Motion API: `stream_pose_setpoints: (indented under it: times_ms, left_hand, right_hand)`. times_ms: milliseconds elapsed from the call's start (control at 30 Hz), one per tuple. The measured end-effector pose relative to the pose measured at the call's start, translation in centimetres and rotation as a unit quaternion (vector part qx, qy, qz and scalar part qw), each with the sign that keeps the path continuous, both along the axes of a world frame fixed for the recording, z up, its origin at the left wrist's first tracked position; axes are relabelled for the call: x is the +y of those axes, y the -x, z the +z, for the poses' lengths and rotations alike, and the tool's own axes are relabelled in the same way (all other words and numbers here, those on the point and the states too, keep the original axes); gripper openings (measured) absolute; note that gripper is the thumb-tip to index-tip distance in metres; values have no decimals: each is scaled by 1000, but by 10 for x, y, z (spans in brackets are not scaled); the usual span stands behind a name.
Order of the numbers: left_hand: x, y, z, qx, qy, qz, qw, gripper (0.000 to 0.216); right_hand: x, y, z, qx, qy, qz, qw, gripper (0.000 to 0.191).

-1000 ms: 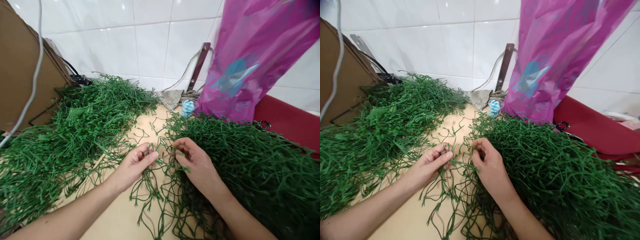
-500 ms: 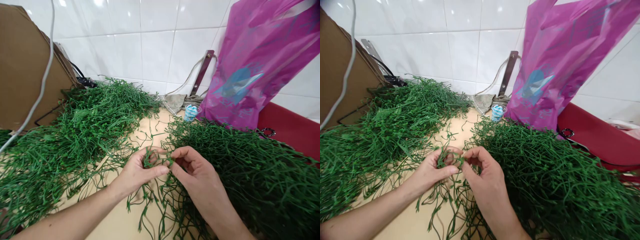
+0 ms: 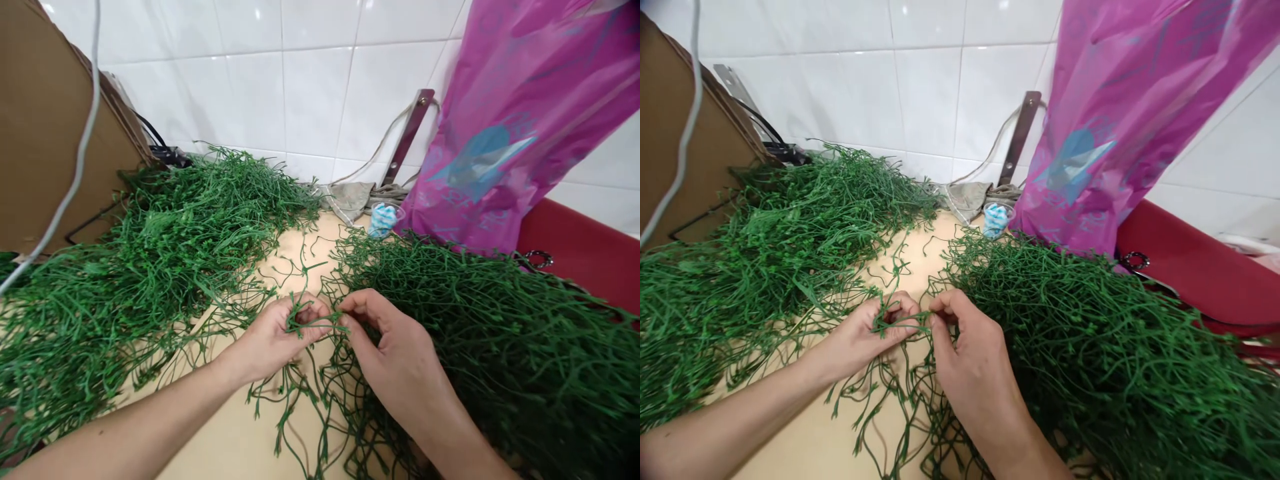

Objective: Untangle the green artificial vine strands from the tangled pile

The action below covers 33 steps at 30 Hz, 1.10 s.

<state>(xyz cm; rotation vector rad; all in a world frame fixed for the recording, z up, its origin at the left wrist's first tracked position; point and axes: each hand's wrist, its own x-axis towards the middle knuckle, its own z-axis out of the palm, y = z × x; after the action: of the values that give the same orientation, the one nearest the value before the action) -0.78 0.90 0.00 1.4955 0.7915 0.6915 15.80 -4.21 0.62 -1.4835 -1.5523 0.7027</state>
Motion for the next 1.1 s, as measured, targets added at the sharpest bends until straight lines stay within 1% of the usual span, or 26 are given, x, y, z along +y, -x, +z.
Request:
stream_pose_setpoints:
  times_ms: [67,100,200,233,300,400,500,533,567,633,667,700,733,767,800,833,867,900,933,967,1000,1033,1100]
  left_hand:
    - [-1,-2,-2,0,1,-2,1000,18]
    - [-1,-2,-3,0,-6,-1,1000,17]
    - [-2,-3,-3,14,-42,-3,999,15]
    - [-3,-3,-3,24,-55,-6,998,15]
    - [-2,-3,-1,43,-86,-11,995,15]
    - [0,-2,2,53,-130,-18,990,16]
    - [-5,-2,6,50,-148,-20,988,15]
    - [-9,-2,7,50,-148,-42,987,13]
    - [-13,-3,8,48,-144,-82,985,11]
    - [-22,-4,8,41,-117,-212,969,6]
    - [-25,-5,8,35,-100,-270,957,6]
    - [-25,-6,7,28,-85,-244,966,5]
    - [-24,-6,5,22,-84,-197,977,4]
    - [-21,-7,3,22,-77,-134,988,3]
    - [-16,-7,1,23,-58,-40,997,5]
    - [-12,-7,-1,30,-25,22,999,20]
    - [-8,-6,-2,23,12,58,998,39]
    - [-5,-5,-4,10,52,75,996,59]
    - [-3,-3,-4,-9,91,65,994,75]
    - [-3,-2,-5,-35,123,47,991,85]
    - [-3,0,-5,-62,149,27,987,89]
    - [-3,1,-5,-87,171,12,981,87]
    - [-4,3,-4,-141,203,4,969,71]
  right_hand:
    - [-1,2,-3,-49,-28,-4,998,14]
    - [-2,3,-4,-85,-56,-7,995,17]
    - [-5,3,-5,-204,-156,-12,966,24]
    - [-7,4,-4,-236,-174,-10,956,26]
    - [-10,5,-1,-272,-176,-1,946,30]
    - [-14,8,4,-272,-161,8,949,30]
    - [-13,3,8,-282,-167,5,945,30]
    - [-11,-2,9,-308,-175,-4,935,31]
    - [-8,-10,11,-344,-183,-17,921,32]
    - [-3,-30,16,-425,-196,-70,881,32]
    - [-2,-40,19,-446,-199,-99,867,31]
    - [-1,-49,23,-447,-199,-131,862,28]
    - [-1,-56,27,-440,-202,-154,862,23]
    - [-1,-59,30,-432,-204,-159,864,20]
    - [-2,-60,33,-426,-207,-161,866,18]
    - [-4,-58,34,-427,-211,-158,865,18]
    - [-5,-54,34,-432,-213,-152,863,21]
    - [-6,-49,34,-439,-215,-147,860,25]
    - [-7,-43,33,-443,-219,-143,857,28]
    - [-8,-38,32,-443,-225,-140,856,29]
    - [-8,-34,31,-436,-233,-134,859,29]
    - [-8,-30,30,-423,-243,-126,864,28]
    - [-9,-25,31,-383,-265,-108,878,25]
